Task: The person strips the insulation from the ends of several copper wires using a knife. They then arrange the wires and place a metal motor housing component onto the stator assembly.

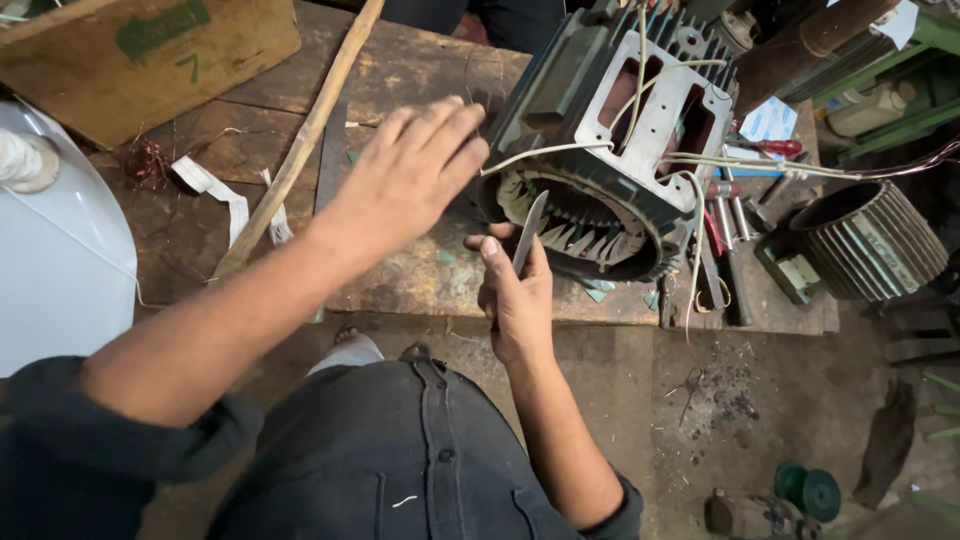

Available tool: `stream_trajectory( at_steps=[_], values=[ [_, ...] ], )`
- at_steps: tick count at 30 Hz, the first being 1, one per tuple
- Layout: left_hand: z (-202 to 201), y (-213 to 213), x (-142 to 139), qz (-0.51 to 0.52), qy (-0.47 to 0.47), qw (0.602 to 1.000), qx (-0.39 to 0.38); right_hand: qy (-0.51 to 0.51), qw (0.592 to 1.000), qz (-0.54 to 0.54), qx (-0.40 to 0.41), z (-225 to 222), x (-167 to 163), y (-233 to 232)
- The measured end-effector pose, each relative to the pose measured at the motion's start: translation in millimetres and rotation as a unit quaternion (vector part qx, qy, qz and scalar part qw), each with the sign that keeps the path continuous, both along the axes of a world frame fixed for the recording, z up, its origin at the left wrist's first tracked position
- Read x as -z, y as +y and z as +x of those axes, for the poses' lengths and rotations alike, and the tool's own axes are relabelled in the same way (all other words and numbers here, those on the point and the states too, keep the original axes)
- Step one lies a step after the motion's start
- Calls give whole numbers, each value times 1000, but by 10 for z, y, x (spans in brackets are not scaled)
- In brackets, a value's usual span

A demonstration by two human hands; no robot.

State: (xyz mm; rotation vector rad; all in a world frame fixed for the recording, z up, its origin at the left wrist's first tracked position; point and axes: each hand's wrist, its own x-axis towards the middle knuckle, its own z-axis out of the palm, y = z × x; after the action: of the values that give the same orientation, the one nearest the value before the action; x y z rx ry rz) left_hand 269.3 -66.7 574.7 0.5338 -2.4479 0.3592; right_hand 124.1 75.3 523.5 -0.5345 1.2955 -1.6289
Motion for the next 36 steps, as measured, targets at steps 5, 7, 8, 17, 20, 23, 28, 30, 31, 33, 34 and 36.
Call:
stream_trajectory(
  at_steps=[5,7,8,17,20,23,28,30,31,33,34,36],
  values=[
    [-49,-183,120,110,53,992,28,82,996,6,32,27,-34,-8],
    [-61,-188,110,114,52,991,35,100,994,13,33,42,-44,-17],
    [-70,-179,104,259,16,966,-6,108,993,18,33,50,-49,-27],
    [-47,120,400,696,84,713,17,142,988,11,56,164,136,-271],
    [89,138,458,666,81,740,53,139,987,-30,75,150,223,-253],
    [182,84,398,541,134,826,78,52,994,56,76,142,237,-169],
    [-17,-53,269,599,185,776,75,49,995,34,85,228,136,-68],
    [-41,-99,240,569,193,793,101,75,990,60,101,256,100,-61],
    [-23,-120,221,554,196,801,115,97,985,85,114,261,90,-59],
    [127,-161,161,458,124,868,149,138,974,114,140,257,87,-54],
    [204,-181,118,407,87,894,167,155,969,119,152,250,91,-49],
    [422,-288,15,659,-6,737,151,170,961,133,173,244,108,-27]
  ],
)
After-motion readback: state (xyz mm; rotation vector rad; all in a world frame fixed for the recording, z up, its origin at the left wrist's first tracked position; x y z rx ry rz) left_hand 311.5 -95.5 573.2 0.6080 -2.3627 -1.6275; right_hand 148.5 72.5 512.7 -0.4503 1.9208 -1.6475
